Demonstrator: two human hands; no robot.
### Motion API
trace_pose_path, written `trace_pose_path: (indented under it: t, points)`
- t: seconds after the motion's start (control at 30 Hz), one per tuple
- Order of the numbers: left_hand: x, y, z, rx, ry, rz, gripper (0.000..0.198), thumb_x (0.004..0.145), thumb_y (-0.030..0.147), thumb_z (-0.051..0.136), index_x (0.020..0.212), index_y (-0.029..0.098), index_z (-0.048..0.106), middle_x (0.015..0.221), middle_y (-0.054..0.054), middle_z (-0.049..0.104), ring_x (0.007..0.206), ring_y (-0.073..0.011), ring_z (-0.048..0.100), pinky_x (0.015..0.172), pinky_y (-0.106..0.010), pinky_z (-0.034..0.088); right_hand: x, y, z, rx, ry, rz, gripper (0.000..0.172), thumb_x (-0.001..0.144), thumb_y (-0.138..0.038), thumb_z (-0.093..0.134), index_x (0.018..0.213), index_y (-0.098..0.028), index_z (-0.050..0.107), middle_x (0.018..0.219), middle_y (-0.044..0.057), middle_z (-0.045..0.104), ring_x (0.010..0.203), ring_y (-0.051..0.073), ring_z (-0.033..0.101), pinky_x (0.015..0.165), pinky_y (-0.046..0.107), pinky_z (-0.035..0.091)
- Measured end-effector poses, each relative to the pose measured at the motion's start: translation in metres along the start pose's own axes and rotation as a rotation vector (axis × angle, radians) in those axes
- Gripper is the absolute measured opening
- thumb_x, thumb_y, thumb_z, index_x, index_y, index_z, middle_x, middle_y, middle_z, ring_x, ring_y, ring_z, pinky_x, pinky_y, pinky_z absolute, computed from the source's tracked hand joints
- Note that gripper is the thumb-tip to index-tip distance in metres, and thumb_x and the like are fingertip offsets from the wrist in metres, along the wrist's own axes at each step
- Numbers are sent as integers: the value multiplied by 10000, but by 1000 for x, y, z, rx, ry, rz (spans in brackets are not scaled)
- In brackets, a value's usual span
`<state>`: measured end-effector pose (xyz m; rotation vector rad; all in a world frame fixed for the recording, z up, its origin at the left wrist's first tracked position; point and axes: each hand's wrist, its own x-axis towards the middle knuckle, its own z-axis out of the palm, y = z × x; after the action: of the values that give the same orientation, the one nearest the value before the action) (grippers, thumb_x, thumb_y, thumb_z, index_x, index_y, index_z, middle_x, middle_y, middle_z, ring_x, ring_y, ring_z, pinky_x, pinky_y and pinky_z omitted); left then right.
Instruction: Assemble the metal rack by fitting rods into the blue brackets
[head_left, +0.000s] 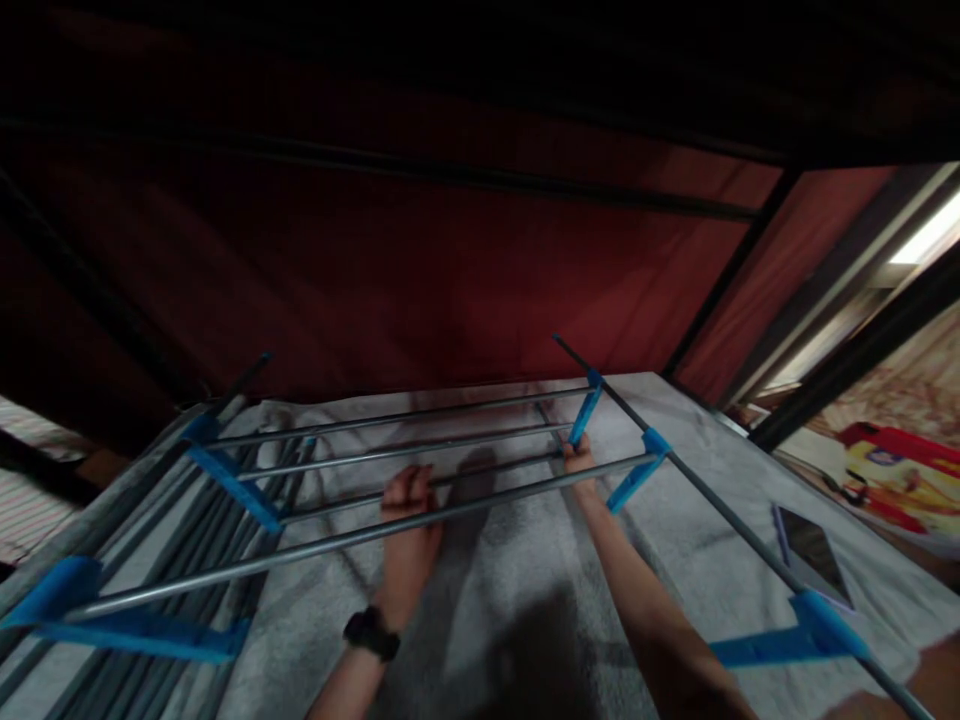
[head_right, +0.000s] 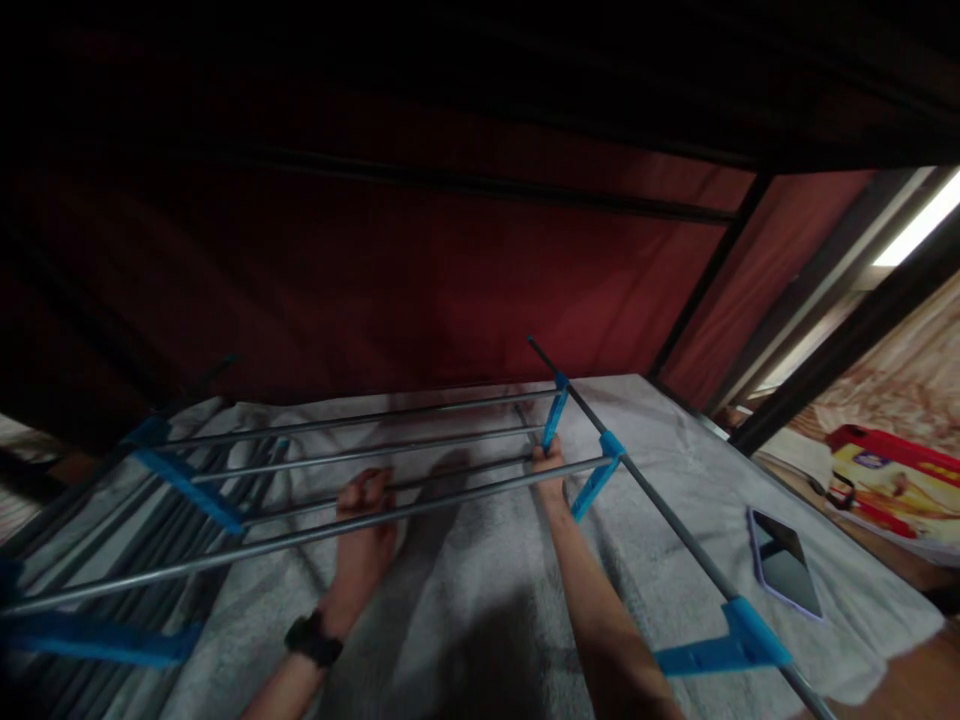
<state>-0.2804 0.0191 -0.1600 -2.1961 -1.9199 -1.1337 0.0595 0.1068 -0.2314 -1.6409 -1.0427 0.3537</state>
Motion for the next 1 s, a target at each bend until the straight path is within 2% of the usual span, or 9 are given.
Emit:
trace_pose_path:
  t: [0.07,0.13,0.23,0.37,0.43,0.53,0.8,0.9,1.0]
  points:
    - [24,46,22,9,-74,252,431,944,111,412,1354,180,529,1379,-147,556,1310,-282,506,1126,-441,412,1,-3,2,26,6,4,185,849,-398,451,915,-235,508,762,-8,573,733,176,542,736,317,475]
    - [52,83,46,39,-153,403,516,929,67,401,1432,157,475,1451,-152,525,1381,-282,449,1175,-454,360,4,-6,3,31,13,7,199,883,-434,425,871,-243,478,753,-5,556,729,174,522,720,312,456]
    - [86,121,79,87,-286,530,533,933,48,379,1456,100,461,1474,-170,520,1401,-276,435,1197,-436,324,7,-7,3,4,14,-1,221,896,-462,417,867,-249,464,733,-6,540,711,179,511,695,316,440]
    - [107,153,114,138,-484,559,485,976,95,350,1442,92,484,1319,-186,626,1234,-263,583,1077,-402,438,11,-3,0,-7,-20,-21,236,902,-477,432,880,-248,481,685,-10,526,661,182,517,630,306,420]
    - [110,160,126,154,-546,531,449,993,122,342,1401,125,529,1238,-168,661,1139,-254,632,983,-371,488,12,-2,-1,-8,-41,-21,236,900,-477,450,871,-246,484,651,-16,514,635,182,520,602,299,414]
    - [113,161,134,146,-573,492,399,1003,151,354,1318,186,595,1181,-130,682,1063,-244,662,886,-330,507,14,-3,-2,-13,-69,-20,234,902,-470,456,884,-240,498,631,-17,519,616,185,528,583,296,413]
    - [120,158,127,101,-622,455,374,1027,267,379,1324,264,606,1032,-111,731,967,-260,694,829,-336,491,14,-7,0,-60,-86,-40,199,914,-432,430,914,-244,493,660,-5,539,646,186,557,597,284,425]
    - [122,165,129,97,-650,478,382,1027,240,351,1293,241,625,1063,-112,731,1002,-259,691,862,-348,496,15,-7,0,-65,-94,-41,218,909,-440,428,956,-240,504,677,-8,553,647,189,564,599,289,442]
    - [122,174,137,78,-666,465,395,1004,145,319,1235,136,639,1155,-147,706,1070,-250,676,912,-347,503,16,-9,-1,-74,-107,-40,233,898,-415,428,1015,-238,524,700,-11,570,646,189,568,599,295,452]
